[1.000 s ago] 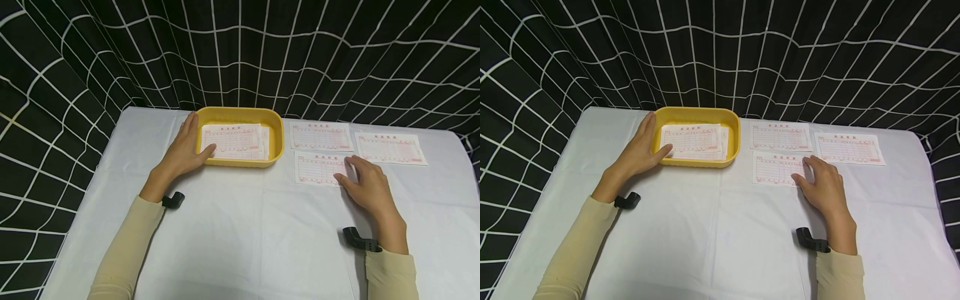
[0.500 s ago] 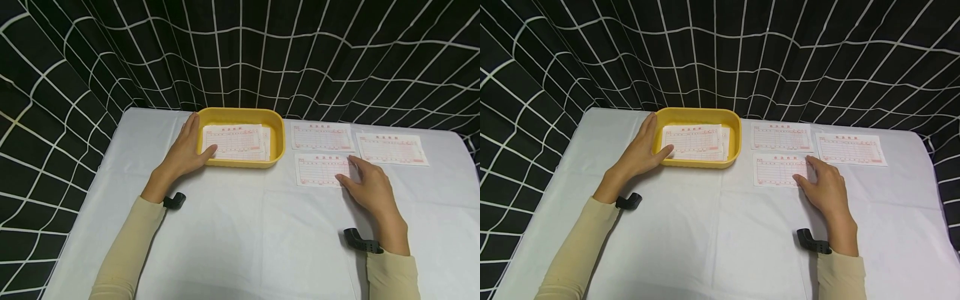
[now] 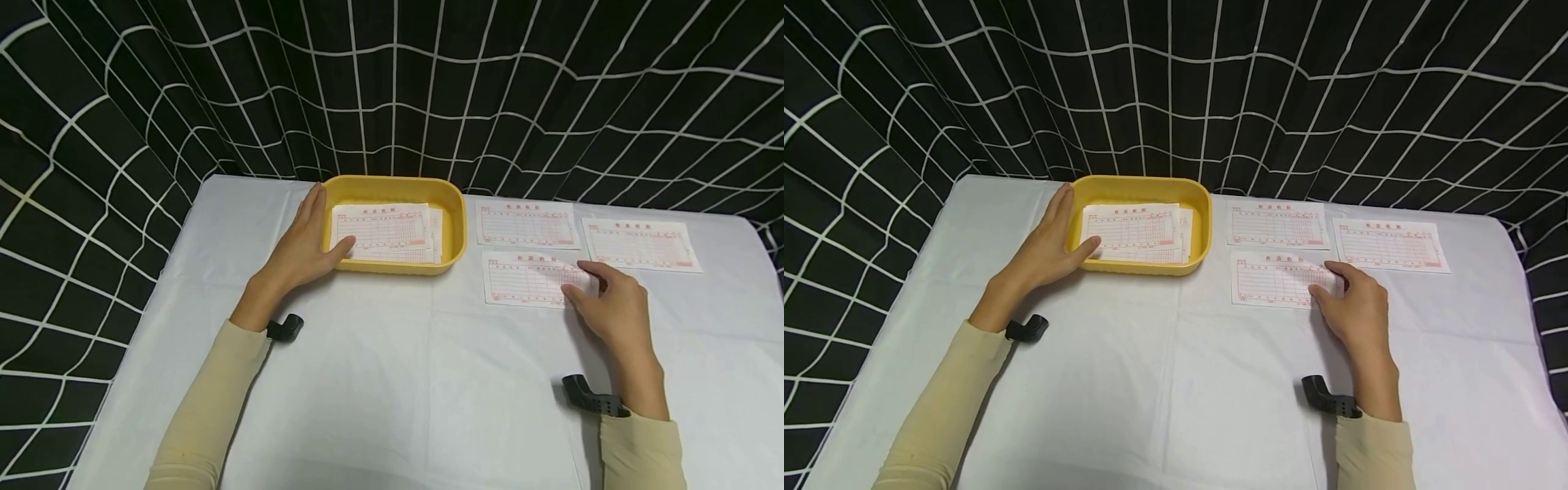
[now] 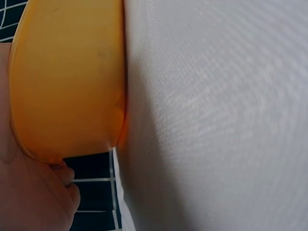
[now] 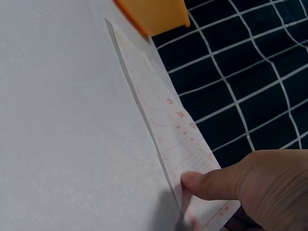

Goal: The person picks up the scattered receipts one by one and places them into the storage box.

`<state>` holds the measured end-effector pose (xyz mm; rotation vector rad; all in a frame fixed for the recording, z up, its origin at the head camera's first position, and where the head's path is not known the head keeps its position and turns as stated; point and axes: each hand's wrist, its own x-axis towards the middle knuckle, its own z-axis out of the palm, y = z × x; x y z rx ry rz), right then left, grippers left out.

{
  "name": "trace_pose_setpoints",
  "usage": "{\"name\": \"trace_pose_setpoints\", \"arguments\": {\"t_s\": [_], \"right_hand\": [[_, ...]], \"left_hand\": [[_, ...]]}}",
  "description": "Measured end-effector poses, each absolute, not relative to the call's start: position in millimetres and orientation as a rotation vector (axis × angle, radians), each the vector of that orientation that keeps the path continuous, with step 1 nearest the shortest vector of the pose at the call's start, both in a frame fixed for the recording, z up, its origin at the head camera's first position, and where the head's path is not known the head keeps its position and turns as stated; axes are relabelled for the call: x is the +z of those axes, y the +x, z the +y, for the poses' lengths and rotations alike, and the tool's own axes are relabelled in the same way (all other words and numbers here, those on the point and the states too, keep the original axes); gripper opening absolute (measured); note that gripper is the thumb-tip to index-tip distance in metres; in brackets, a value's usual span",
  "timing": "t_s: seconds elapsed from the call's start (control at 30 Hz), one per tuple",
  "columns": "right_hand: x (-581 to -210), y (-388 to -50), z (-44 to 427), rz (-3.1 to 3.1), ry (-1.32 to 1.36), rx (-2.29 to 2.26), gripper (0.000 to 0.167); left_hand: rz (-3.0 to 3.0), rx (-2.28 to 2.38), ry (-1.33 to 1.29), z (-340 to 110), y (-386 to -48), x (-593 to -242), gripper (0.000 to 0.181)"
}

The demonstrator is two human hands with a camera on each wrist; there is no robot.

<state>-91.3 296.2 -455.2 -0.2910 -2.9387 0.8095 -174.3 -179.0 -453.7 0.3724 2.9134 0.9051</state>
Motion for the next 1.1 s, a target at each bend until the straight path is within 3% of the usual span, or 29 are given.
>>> {"name": "trace_pose_setpoints", "arguments": {"t_s": [0.2,0.43,0.67,0.9,1.1], "right_hand": [[-455,-89,303,-2.941,-0.280,0.771,0.040],[-452,-87,312,-2.953,-0.257,0.801,0.043],[-446,-85,313,-2.960,-0.231,0.814,0.029],[-444,-86,314,-2.945,-0.271,0.932,0.040],[-439,-83,321,-2.896,-0.319,1.112,0.039]], "left_hand": [[2.911,0.905,0.370,-179,-174,-453,0.106],[2.905,0.913,0.378,-178,-173,-453,0.105],[2.905,0.912,0.371,-178,-172,-453,0.106],[2.909,0.895,0.368,-179,-174,-454,0.105],[2.908,0.887,0.361,-179,-174,-452,0.106]]}}
